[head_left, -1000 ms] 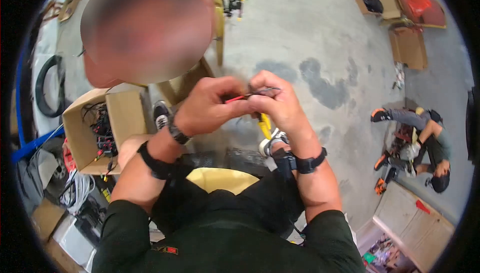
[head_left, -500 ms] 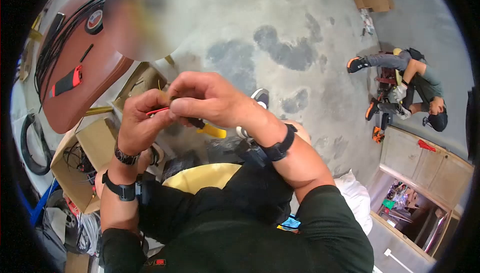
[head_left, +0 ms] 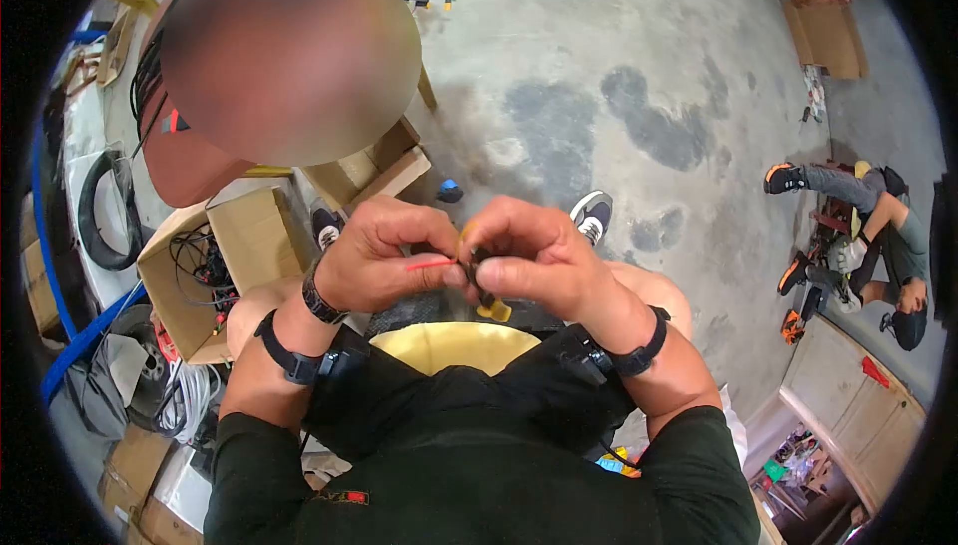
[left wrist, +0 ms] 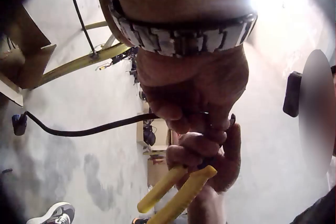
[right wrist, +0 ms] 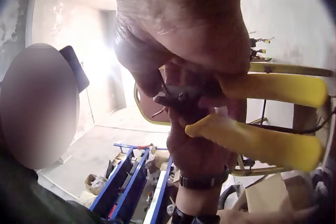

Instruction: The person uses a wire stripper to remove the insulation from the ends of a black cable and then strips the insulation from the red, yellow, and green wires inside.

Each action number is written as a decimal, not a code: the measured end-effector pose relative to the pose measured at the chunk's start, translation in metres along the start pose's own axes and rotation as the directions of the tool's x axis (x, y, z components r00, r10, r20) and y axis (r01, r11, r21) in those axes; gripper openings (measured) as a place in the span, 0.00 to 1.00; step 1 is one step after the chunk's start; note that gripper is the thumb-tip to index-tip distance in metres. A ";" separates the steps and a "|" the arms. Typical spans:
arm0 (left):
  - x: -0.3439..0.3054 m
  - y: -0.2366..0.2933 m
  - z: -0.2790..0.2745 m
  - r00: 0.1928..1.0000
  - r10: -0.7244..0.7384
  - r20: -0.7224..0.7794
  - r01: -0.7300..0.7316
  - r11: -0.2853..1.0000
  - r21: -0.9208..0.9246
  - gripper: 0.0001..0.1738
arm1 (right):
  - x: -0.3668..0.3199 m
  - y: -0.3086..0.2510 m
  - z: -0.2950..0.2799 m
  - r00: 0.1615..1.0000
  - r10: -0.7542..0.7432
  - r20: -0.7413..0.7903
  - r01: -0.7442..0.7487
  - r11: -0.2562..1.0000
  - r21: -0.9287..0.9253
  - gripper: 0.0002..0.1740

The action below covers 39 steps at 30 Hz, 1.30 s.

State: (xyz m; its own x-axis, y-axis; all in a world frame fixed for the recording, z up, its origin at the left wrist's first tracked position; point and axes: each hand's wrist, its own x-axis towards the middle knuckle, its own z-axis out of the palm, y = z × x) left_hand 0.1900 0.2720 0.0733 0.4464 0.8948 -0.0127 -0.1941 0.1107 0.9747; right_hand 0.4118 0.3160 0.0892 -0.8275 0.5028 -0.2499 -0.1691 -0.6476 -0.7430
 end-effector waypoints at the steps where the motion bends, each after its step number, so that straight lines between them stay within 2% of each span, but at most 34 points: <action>1: 0.000 0.002 -0.001 0.999 0.002 0.035 -0.003 0.999 0.037 0.06 | -0.003 -0.003 0.002 1.000 0.020 0.001 -0.020 1.000 -0.015 0.08; 2: 0.000 0.003 0.002 0.999 0.014 0.034 -0.014 1.000 0.014 0.07 | -0.007 -0.006 0.003 0.997 0.079 -0.018 -0.080 0.996 -0.035 0.08; 5: -0.002 0.001 0.003 0.997 0.036 0.063 -0.036 0.999 0.002 0.06 | -0.012 -0.004 0.005 0.999 -0.021 -0.028 0.015 0.982 -0.190 0.09; 9: -0.001 0.003 0.001 0.997 0.033 0.068 -0.036 0.998 0.055 0.09 | -0.019 -0.005 0.006 0.998 -0.001 -0.067 -0.013 0.977 -0.213 0.11; 10: -0.003 0.002 0.002 0.999 0.032 0.018 -0.033 0.999 0.043 0.10 | -0.020 -0.008 0.008 0.994 -0.007 -0.109 -0.012 0.984 -0.177 0.08; 13: -0.007 0.000 -0.011 0.998 0.042 -0.047 -0.039 0.997 0.074 0.10 | -0.025 -0.019 -0.001 0.986 -0.158 -0.048 0.153 0.984 -0.089 0.09; 14: -0.015 -0.004 -0.019 0.987 -0.085 -0.136 0.084 0.996 -0.018 0.10 | -0.027 -0.023 -0.003 0.969 -0.223 -0.107 0.213 0.972 -0.098 0.09; 16: -0.013 -0.003 -0.021 0.979 -0.075 -0.190 0.072 0.997 -0.025 0.11 | -0.028 -0.027 -0.007 0.908 -0.357 -0.221 0.337 0.933 -0.124 0.10; 18: -0.009 -0.005 -0.016 0.977 -0.117 -0.176 0.103 0.991 -0.088 0.11 | -0.022 -0.024 -0.014 0.933 -0.247 -0.261 0.211 0.965 -0.158 0.12; 19: -0.007 -0.005 -0.016 0.980 -0.127 -0.152 0.120 0.991 -0.051 0.11 | -0.017 -0.023 -0.020 0.941 -0.191 -0.279 0.145 0.973 -0.178 0.14; 20: -0.006 -0.006 -0.016 0.982 -0.140 -0.131 0.139 0.990 -0.015 0.11 | -0.012 -0.019 -0.026 0.945 -0.194 -0.263 0.144 0.970 -0.197 0.18; 21: -0.009 -0.007 -0.015 0.979 -0.167 -0.115 0.169 0.985 0.013 0.11 | -0.004 -0.020 -0.031 0.942 -0.163 -0.292 0.112 0.977 -0.182 0.18; 22: -0.010 -0.005 -0.011 0.963 -0.250 -0.104 0.234 0.961 -0.145 0.10 | 0.002 -0.018 -0.035 0.937 -0.116 -0.330 0.068 0.986 -0.154 0.18; 23: -0.010 0.000 -0.010 0.963 -0.254 -0.090 0.244 0.964 -0.111 0.09 | 0.001 -0.016 -0.032 0.929 -0.061 -0.366 0.016 0.992 -0.125 0.17; 24: -0.012 -0.003 -0.006 0.969 -0.238 -0.061 0.226 0.962 -0.155 0.09 | 0.005 -0.017 -0.030 0.927 -0.023 -0.374 -0.024 0.993 -0.120 0.16; 25: -0.011 -0.003 -0.006 0.979 -0.203 -0.035 0.193 0.964 -0.181 0.09 | 0.015 -0.019 -0.029 0.921 -0.020 -0.388 -0.049 0.985 -0.165 0.17; 26: -0.013 0.001 -0.007 0.968 -0.249 0.034 0.251 0.960 -0.127 0.10 | 0.022 -0.017 -0.027 0.913 -0.008 -0.407 -0.083 0.975 -0.205 0.17; 28: -0.018 -0.003 0.000 0.971 -0.224 0.080 0.234 0.959 -0.162 0.12 | 0.035 -0.011 -0.023 0.900 0.036 -0.434 -0.163 0.952 -0.259 0.18; 31: -0.026 -0.002 0.012 0.967 -0.208 0.145 0.236 0.947 -0.217 0.12 | 0.061 -0.001 -0.014 0.915 0.080 -0.395 -0.243 0.892 -0.381 0.20; 32: -0.029 -0.002 0.015 0.967 -0.191 0.167 0.228 0.944 -0.238 0.12 | 0.069 0.002 -0.011 0.925 0.097 -0.368 -0.259 0.869 -0.422 0.16; 35: -0.036 -0.003 0.021 0.979 -0.109 0.174 0.141 0.973 -0.185 0.13 | 0.097 0.014 0.000 0.925 0.226 -0.305 -0.337 0.859 -0.387 0.13; 36: -0.039 -0.004 0.022 0.988 -0.059 0.144 0.089 0.973 -0.212 0.14 | 0.107 0.021 0.001 0.932 0.235 -0.276 -0.337 0.843 -0.418 0.14; 39: -0.047 0.005 0.019 0.990 -0.042 0.137 0.079 0.957 -0.278 0.14 | 0.140 0.042 0.003 0.941 0.241 -0.236 -0.332 0.790 -0.516 0.17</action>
State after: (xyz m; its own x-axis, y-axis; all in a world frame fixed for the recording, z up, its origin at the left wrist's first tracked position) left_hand 0.1843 0.2221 0.0830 0.5694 0.8218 -0.0226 -0.3933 0.2964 0.8703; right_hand 0.2877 0.3576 0.0252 -0.6931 0.4523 -0.5612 0.4171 -0.3832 -0.8241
